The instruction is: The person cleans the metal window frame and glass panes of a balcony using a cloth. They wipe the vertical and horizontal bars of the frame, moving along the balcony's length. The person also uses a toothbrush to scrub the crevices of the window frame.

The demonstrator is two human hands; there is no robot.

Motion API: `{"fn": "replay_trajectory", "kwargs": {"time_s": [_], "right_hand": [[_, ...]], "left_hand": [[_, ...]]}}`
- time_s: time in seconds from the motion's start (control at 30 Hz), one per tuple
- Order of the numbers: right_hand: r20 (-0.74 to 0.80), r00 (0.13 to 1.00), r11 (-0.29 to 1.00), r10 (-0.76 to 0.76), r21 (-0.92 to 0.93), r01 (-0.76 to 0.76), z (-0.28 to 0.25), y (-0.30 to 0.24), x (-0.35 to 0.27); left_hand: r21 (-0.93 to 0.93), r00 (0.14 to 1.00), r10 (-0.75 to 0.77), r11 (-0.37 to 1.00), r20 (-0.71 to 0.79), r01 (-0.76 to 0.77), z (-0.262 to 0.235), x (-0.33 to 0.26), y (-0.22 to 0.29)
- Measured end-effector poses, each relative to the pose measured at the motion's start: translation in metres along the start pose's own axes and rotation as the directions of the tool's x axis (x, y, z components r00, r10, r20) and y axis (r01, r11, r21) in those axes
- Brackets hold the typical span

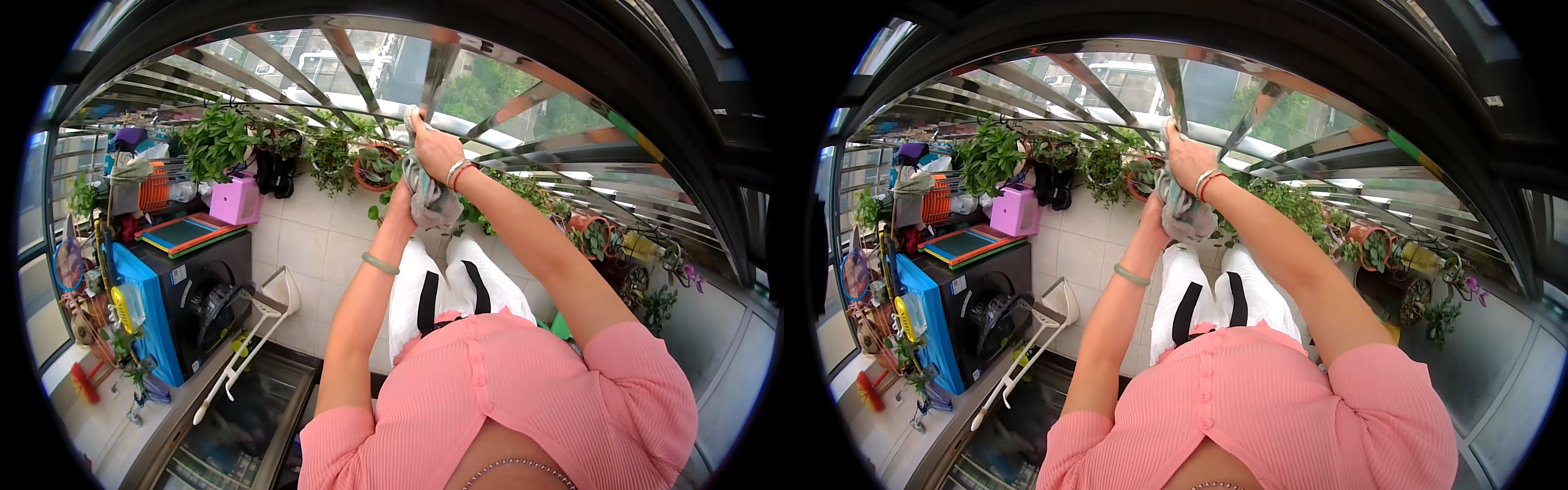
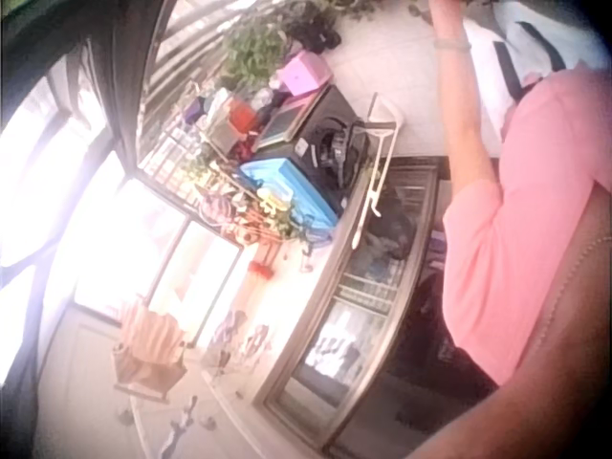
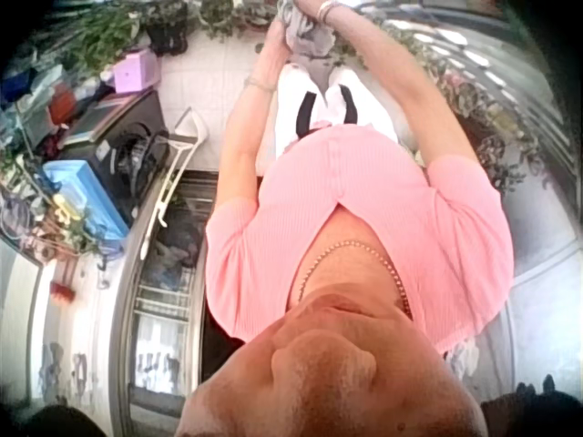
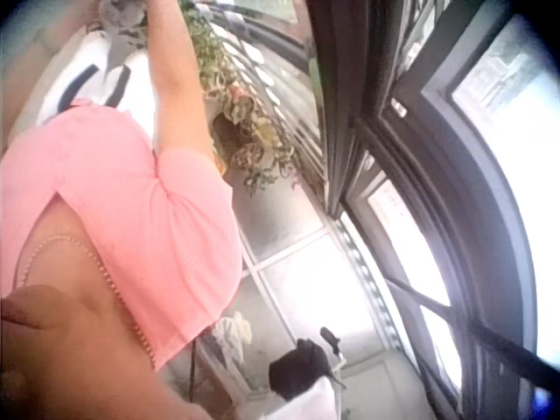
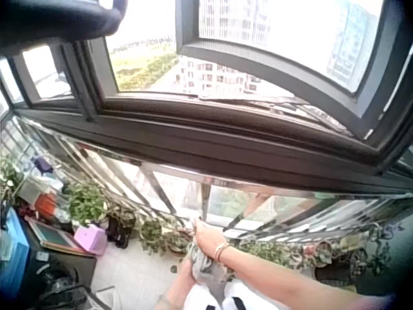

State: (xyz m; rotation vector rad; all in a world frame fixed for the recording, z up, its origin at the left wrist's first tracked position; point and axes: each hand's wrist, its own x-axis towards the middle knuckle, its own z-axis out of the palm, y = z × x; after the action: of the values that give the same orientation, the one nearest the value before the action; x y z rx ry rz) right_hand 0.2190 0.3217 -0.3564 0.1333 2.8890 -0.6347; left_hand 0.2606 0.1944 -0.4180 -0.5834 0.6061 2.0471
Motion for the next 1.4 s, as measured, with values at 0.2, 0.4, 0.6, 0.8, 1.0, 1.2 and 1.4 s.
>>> {"fn": "replay_trajectory", "kwargs": {"time_s": [0.2,0.4,0.6,0.8,1.0,1.2,1.4], "right_hand": [[0.039,0.993,0.993,0.113,0.032,-0.114,0.020,-0.015,0.013],[0.016,0.999,0.995,0.035,0.091,-0.037,0.023,-0.021,0.059],[0.020,0.999,0.998,0.030,-0.063,-0.028,0.021,-0.004,0.009],[-0.023,0.998,0.993,0.057,0.106,-0.054,0.025,-0.027,0.048],[0.098,0.995,0.996,0.028,-0.084,-0.020,0.017,-0.018,0.024],[0.018,0.989,0.989,0.145,0.016,-0.145,0.029,-0.005,0.011],[-0.051,0.997,0.903,-0.059,0.423,0.075,0.035,0.006,0.092]], "left_hand": [[-0.030,0.998,-0.012,1.000,-0.055,0.010,-0.008,-0.003,0.008],[-0.022,1.000,0.023,1.000,0.007,-0.023,0.001,-0.001,0.043],[-0.034,0.999,-0.030,0.999,-0.039,0.028,0.006,-0.011,-0.006],[-0.064,0.998,0.053,0.997,0.030,-0.051,0.002,-0.011,0.039],[-0.047,0.999,-0.017,0.999,-0.029,0.015,-0.015,-0.007,0.005],[-0.084,0.995,-0.070,0.994,-0.066,0.064,0.011,-0.013,0.001],[-0.182,0.988,0.148,0.974,0.049,-0.137,0.017,0.002,0.040]]}}
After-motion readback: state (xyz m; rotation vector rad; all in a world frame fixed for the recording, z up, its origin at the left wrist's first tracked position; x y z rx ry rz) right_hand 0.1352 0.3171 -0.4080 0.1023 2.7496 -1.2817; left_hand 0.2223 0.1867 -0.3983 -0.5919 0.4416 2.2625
